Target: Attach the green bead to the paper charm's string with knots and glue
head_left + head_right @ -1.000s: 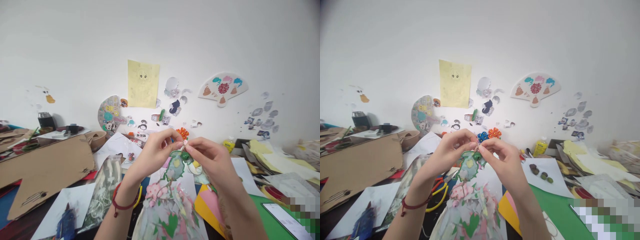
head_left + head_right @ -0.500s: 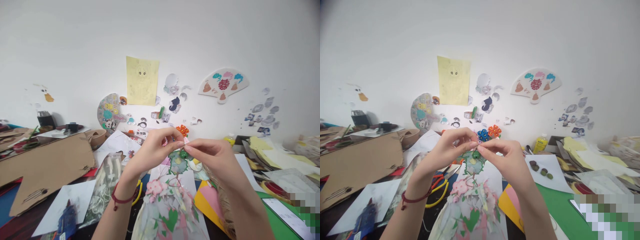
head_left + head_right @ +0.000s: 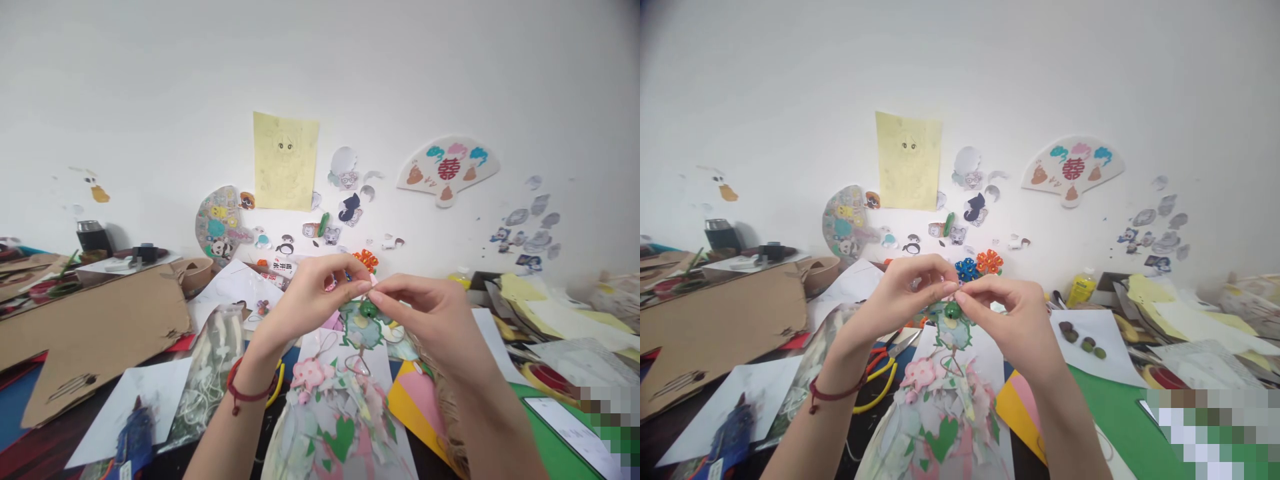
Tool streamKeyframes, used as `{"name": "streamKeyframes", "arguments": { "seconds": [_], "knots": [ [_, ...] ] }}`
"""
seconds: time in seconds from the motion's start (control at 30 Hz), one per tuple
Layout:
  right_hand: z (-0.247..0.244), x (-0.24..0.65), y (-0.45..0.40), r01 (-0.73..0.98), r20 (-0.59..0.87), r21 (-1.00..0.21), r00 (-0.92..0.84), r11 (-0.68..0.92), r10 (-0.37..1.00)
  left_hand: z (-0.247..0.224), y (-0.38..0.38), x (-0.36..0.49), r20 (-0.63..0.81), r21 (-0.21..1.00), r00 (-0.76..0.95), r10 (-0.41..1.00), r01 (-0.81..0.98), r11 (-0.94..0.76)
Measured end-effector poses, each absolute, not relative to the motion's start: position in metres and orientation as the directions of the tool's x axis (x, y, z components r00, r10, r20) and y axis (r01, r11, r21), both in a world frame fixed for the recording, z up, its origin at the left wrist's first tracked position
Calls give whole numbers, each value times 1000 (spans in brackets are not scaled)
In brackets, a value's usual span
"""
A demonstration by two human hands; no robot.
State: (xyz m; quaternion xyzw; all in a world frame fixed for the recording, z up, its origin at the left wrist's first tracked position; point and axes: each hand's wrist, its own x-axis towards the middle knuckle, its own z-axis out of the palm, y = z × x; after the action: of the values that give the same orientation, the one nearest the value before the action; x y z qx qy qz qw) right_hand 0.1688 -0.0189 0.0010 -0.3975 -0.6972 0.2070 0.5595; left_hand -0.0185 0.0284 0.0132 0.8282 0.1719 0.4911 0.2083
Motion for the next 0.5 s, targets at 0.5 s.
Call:
{"name": "streamKeyframes", "arguments": {
  "seconds": [0.5],
  "knots": [
    [5, 167, -29, 588, 865, -286, -180, 756, 468, 14, 15, -15, 743, 461, 430, 513, 226, -858]
  ]
}}
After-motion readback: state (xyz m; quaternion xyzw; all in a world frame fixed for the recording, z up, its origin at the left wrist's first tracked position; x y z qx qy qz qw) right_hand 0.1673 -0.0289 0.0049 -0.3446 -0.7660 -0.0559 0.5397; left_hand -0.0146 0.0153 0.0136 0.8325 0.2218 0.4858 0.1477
